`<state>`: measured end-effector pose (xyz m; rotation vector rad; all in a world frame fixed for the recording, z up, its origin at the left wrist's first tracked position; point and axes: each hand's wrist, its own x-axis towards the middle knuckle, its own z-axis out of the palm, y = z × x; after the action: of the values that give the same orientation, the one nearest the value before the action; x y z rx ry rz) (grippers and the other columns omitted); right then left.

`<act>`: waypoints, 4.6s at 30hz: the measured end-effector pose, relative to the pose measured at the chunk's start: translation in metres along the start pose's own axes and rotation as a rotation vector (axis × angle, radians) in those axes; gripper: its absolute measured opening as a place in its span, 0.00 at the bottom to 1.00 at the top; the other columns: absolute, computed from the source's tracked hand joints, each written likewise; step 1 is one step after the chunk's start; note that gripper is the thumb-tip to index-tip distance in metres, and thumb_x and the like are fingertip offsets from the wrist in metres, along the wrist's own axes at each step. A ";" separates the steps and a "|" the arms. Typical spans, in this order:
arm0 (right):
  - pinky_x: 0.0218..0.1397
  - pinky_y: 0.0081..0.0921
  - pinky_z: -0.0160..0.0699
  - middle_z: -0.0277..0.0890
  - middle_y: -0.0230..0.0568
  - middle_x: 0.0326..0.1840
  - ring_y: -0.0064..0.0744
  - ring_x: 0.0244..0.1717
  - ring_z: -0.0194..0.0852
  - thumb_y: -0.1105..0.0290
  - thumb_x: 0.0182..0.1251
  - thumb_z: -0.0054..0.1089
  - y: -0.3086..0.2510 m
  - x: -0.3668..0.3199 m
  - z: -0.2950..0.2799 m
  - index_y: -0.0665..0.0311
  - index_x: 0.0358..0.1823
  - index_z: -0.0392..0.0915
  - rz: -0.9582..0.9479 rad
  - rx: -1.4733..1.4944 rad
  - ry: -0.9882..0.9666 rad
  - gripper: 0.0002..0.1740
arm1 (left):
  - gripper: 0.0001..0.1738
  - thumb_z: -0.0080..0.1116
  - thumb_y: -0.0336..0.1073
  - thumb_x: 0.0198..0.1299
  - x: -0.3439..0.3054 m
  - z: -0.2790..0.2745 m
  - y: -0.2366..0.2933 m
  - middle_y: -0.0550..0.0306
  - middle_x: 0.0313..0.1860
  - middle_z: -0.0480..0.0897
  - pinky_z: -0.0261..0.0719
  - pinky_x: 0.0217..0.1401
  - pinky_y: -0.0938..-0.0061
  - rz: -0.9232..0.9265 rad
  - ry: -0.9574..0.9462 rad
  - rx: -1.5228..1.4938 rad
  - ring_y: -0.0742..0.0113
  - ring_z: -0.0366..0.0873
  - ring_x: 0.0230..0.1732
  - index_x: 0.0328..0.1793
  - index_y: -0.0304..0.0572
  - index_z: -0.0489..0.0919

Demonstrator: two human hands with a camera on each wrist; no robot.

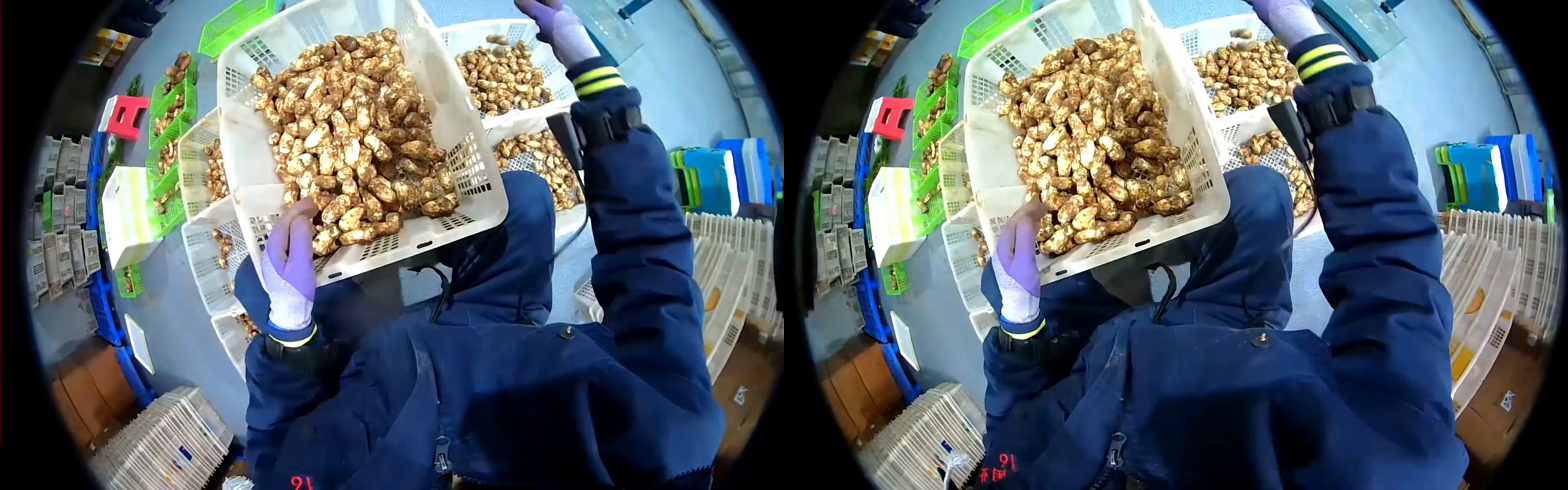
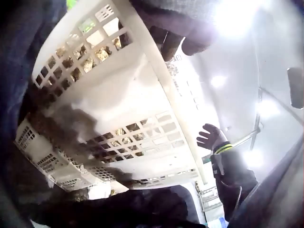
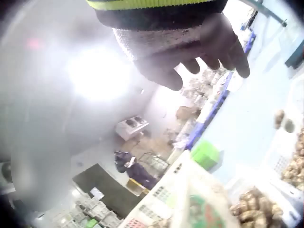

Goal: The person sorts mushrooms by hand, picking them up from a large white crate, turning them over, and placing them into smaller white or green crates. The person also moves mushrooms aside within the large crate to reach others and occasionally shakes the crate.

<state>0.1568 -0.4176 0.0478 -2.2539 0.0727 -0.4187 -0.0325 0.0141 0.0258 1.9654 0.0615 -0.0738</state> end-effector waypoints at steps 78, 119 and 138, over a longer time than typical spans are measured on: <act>0.68 0.42 0.69 0.72 0.44 0.65 0.49 0.67 0.66 0.68 0.61 0.55 -0.155 -0.019 0.334 0.57 0.63 0.72 -0.720 -0.511 -0.648 0.26 | 0.26 0.58 0.33 0.61 0.033 -0.025 -0.024 0.49 0.47 0.78 0.80 0.42 0.69 -0.566 -0.035 -1.144 0.59 0.78 0.45 0.66 0.38 0.70; 0.67 0.44 0.67 0.72 0.38 0.63 0.49 0.68 0.65 0.65 0.59 0.60 -0.114 -0.109 0.307 0.57 0.56 0.76 -0.848 -0.375 -0.720 0.21 | 0.14 0.50 0.30 0.64 0.031 -0.016 -0.017 0.55 0.35 0.81 0.77 0.41 0.74 -0.257 -0.243 -0.458 0.69 0.78 0.35 0.51 0.28 0.79; 0.64 0.44 0.72 0.79 0.47 0.57 0.48 0.60 0.76 0.68 0.64 0.55 -0.122 0.043 0.316 0.52 0.67 0.72 -0.378 -0.615 -0.632 0.28 | 0.14 0.55 0.35 0.66 0.038 -0.022 -0.015 0.56 0.40 0.82 0.75 0.45 0.80 -0.386 -0.207 -0.568 0.72 0.79 0.40 0.51 0.31 0.80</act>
<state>0.2886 -0.1157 -0.0409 -2.9099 -0.6372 0.1749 0.0052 0.0406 0.0173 1.3498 0.2935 -0.4611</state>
